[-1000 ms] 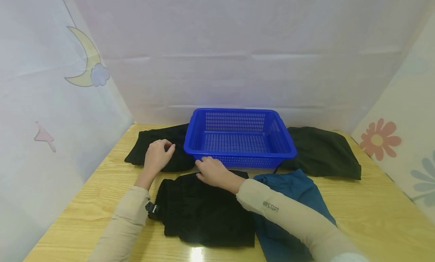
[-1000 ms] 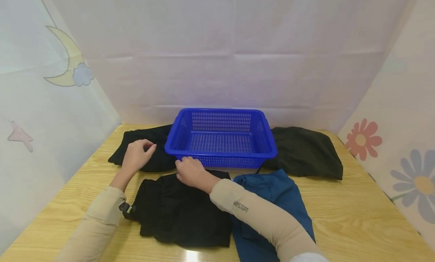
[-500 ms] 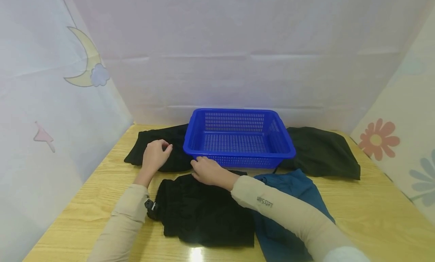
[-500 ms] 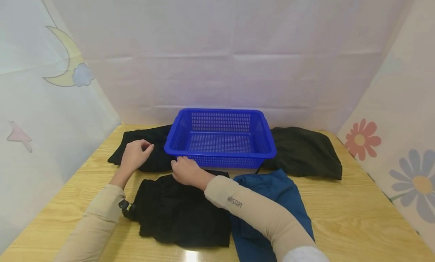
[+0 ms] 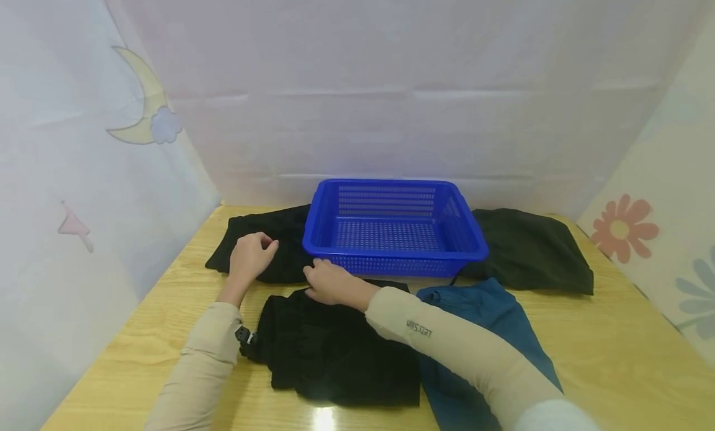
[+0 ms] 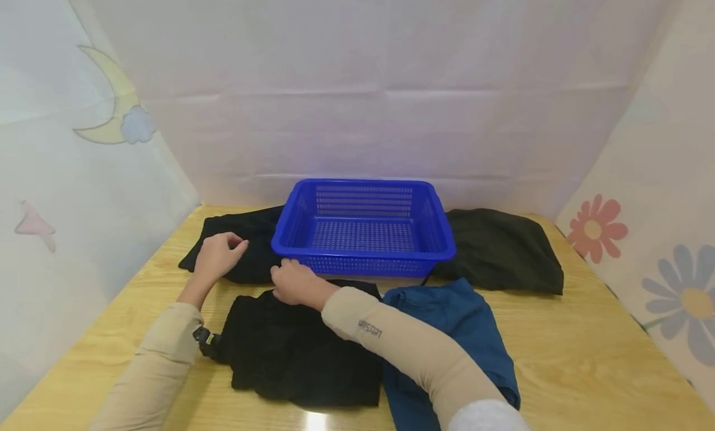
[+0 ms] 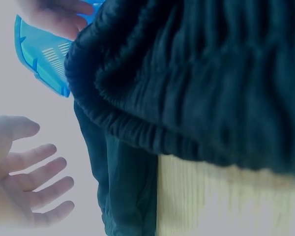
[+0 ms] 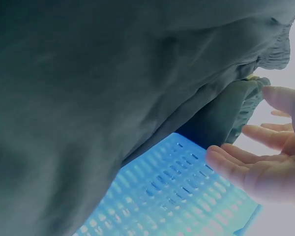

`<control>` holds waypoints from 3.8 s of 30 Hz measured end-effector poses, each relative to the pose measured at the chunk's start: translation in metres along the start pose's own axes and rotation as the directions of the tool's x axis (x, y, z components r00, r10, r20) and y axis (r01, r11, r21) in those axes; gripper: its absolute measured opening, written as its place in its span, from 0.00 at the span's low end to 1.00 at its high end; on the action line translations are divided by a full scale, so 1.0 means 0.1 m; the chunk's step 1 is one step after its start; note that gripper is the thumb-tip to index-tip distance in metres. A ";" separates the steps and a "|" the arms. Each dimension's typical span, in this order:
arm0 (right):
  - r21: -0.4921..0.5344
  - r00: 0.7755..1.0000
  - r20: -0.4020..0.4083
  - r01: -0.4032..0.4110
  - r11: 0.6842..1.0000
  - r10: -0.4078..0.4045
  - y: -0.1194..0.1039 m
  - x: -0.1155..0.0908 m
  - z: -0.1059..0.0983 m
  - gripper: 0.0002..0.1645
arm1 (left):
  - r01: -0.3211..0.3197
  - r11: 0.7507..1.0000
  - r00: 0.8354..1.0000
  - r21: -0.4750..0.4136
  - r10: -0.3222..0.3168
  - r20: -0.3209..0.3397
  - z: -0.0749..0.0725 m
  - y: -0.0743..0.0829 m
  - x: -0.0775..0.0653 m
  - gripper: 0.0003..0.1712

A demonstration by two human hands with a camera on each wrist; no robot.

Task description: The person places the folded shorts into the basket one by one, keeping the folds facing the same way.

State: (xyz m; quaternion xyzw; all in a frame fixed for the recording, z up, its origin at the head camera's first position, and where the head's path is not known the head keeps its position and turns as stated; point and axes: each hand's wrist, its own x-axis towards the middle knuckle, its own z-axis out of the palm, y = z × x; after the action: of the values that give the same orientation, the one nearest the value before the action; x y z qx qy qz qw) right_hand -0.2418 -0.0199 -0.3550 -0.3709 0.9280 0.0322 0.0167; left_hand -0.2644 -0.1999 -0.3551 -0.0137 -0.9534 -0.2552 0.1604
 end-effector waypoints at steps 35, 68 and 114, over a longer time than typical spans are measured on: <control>0.202 0.993 0.031 -0.116 0.972 0.112 -0.18 0.19 0.08 0.34 | 0.229 0.968 0.963 0.102 -0.241 0.124 -0.17 -0.33 0.06 0.23; 0.451 0.951 0.124 -0.310 0.837 0.285 -0.25 0.31 0.15 0.40 | 0.489 0.872 0.841 0.041 -0.483 0.242 -0.05 -0.71 0.09 0.48; 0.940 0.810 0.294 -0.342 0.000 0.508 -0.22 0.38 0.15 0.35 | 0.582 0.813 0.793 0.010 -0.570 0.216 -0.13 -0.87 0.00 0.46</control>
State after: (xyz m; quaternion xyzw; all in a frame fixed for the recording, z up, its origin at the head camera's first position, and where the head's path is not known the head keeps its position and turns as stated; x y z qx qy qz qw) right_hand -0.2541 -0.0610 -0.3736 0.0273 0.7869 -0.5899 0.1790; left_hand -0.2696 -0.2816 -0.3864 0.2459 -0.9160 -0.3158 -0.0264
